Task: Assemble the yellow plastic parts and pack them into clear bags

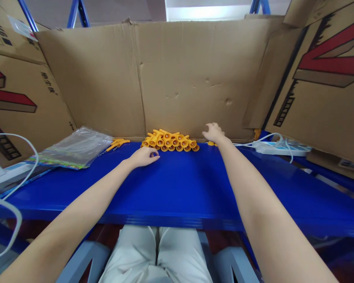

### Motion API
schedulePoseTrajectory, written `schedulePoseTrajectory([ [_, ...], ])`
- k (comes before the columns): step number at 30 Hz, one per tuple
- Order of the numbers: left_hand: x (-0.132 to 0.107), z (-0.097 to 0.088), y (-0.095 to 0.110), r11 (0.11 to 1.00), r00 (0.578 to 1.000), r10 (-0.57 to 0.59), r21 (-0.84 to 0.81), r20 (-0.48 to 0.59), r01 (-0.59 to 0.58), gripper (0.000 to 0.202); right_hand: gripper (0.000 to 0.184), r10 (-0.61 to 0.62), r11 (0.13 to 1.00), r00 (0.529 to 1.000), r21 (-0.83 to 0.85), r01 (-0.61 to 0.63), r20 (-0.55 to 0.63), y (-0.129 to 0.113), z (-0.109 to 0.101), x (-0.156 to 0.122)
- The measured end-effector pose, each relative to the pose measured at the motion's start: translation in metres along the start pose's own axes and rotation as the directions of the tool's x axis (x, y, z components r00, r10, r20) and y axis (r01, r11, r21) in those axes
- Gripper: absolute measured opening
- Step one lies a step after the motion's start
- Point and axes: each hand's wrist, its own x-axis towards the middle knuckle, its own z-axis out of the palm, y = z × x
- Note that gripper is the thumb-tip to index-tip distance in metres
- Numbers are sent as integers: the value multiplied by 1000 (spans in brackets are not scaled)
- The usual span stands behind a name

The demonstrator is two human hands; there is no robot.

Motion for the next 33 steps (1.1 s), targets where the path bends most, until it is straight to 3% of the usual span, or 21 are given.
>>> schedulePoseTrajectory([
  [2,1,0,0,1000,1000,9,6,-1,-9,27,55,98,991,988,-74,-108,-121,27,2,-21],
  [4,1,1,-1,1000,1000,17,8,3,-17,27,56,139,981,979,-114,-157,-148,48,10,-42],
  [5,1,1,-1,1000,1000,18,10,5,-18,27,55,174,974,980,-132,-185,-94,56,15,-49],
  [7,2,2,-2,1000,1000,15,11,10,-15,28,51,259,955,954,-191,-229,150,67,24,-56],
  [9,2,3,-3,1000,1000,8,6,9,-8,28,50,282,944,931,-237,-228,231,73,29,-55],
  [14,5,4,-6,1000,1000,-7,-26,15,8,28,51,276,940,934,-266,-214,228,73,31,-49],
  [18,6,2,-21,986,983,-168,1,-72,169,29,51,290,939,920,-265,-221,262,69,26,-53],
  [20,4,0,-37,941,926,-330,20,-183,339,37,49,279,944,924,-252,-214,261,67,25,-55],
  [22,1,0,-56,840,813,-521,13,-261,543,48,48,269,948,928,-241,-208,259,68,25,-55],
  [25,-5,2,-86,649,618,-741,-46,-261,759,66,48,262,951,929,-231,-203,263,70,26,-53],
  [28,-10,6,-105,503,478,-856,-102,-197,858,78,49,259,953,930,-224,-202,261,72,27,-53],
  [30,-10,8,-110,461,441,-883,-120,-159,879,78,49,261,953,930,-222,-206,257,72,28,-53],
  [33,-9,8,-111,479,458,-874,-122,-165,870,67,48,261,953,930,-224,-205,258,72,28,-53],
])
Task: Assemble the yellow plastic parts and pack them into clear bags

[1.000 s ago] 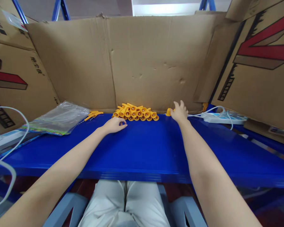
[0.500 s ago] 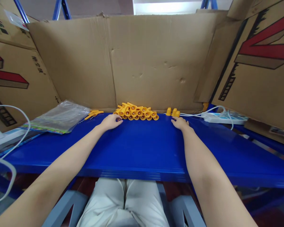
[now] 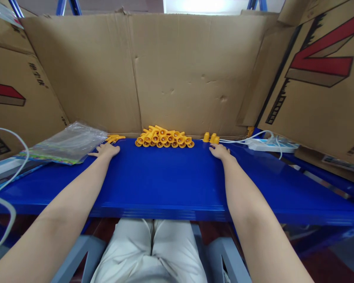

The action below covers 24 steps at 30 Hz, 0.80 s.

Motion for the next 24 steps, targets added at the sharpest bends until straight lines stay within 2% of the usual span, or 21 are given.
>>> schedulePoseTrajectory([
  [6,1,2,3,997,992,78,1,-95,-79,45,48,-19,1000,1000,15,19,3,1,1,2],
  [12,-1,-5,6,982,972,141,-100,-187,-162,28,52,8,1000,1000,0,-8,-22,1,2,1],
  [20,-18,-27,24,903,890,318,-181,-326,-389,24,51,-14,1000,999,9,14,-53,2,3,4],
  [24,-21,-28,30,897,898,330,-200,-291,-394,26,52,-17,1000,998,23,18,-59,2,3,5],
])
